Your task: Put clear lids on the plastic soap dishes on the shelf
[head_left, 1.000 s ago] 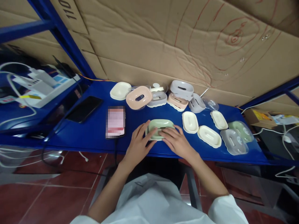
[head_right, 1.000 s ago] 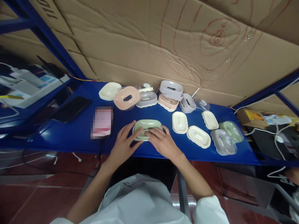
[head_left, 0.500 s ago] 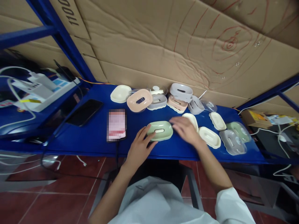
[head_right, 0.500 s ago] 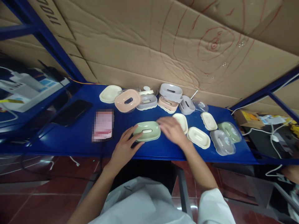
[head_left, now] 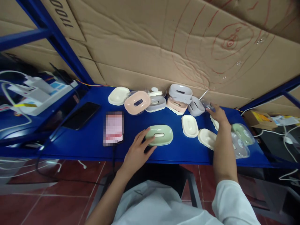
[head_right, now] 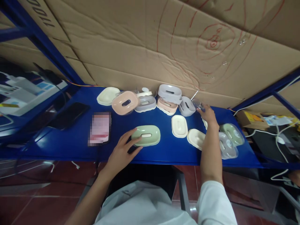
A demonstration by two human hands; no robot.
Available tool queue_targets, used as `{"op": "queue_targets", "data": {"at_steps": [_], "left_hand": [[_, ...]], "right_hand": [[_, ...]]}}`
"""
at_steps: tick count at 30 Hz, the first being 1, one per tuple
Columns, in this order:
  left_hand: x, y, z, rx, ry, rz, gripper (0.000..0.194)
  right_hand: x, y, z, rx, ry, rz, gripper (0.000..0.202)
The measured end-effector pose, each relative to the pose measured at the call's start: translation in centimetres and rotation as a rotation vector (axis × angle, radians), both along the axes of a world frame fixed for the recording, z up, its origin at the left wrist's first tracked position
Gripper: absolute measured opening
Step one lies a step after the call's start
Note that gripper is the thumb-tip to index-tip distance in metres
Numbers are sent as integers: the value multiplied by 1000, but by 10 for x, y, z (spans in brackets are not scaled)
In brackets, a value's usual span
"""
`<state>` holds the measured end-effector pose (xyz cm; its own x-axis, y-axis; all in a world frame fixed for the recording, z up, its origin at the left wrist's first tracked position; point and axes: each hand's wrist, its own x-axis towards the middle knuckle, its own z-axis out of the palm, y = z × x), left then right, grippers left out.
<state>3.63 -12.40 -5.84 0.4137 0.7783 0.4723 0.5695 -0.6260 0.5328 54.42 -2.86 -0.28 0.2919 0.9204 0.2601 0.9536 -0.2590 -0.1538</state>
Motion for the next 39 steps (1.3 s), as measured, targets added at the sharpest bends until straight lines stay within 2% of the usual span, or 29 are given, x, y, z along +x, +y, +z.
{"op": "queue_targets", "data": {"at_steps": [3,6,8,10,12,15,18,21,24,28,34,39], "left_hand": [[-1,-1,1,-36,-12,-44,31],[-2,-2,0,-88,-17,-14,32],[-2,-3,0,-122,-15,0,33],[-1,-3,0,-163,-13,7,42],[-1,-3,1,-212,-24,22,58],[-2,-2,0,-248,-54,34,79],[-2,-1,-1,-240,-71,25,84],[-3,-1,-3,-248,-70,16,79],[-3,0,-5,-251,-96,22,74],[-3,1,-8,-234,-113,40,71],[-2,0,-6,-253,-74,20,76],[-4,3,-8,-232,-131,-1,69]], "right_hand": [[-2,-6,7,153,86,-59,44],[-24,-24,28,282,97,-49,40],[-56,-44,41,382,106,18,40],[-103,-68,45,452,125,175,40],[-157,-94,37,455,159,315,37],[-229,-124,10,366,258,557,41],[-265,-137,-19,315,299,697,57],[-273,-138,-36,269,230,734,68],[-272,-139,-41,251,134,773,74],[-270,-141,-41,237,58,788,76],[-250,-129,-33,177,141,855,68],[-248,-129,-32,147,30,871,65]]}}
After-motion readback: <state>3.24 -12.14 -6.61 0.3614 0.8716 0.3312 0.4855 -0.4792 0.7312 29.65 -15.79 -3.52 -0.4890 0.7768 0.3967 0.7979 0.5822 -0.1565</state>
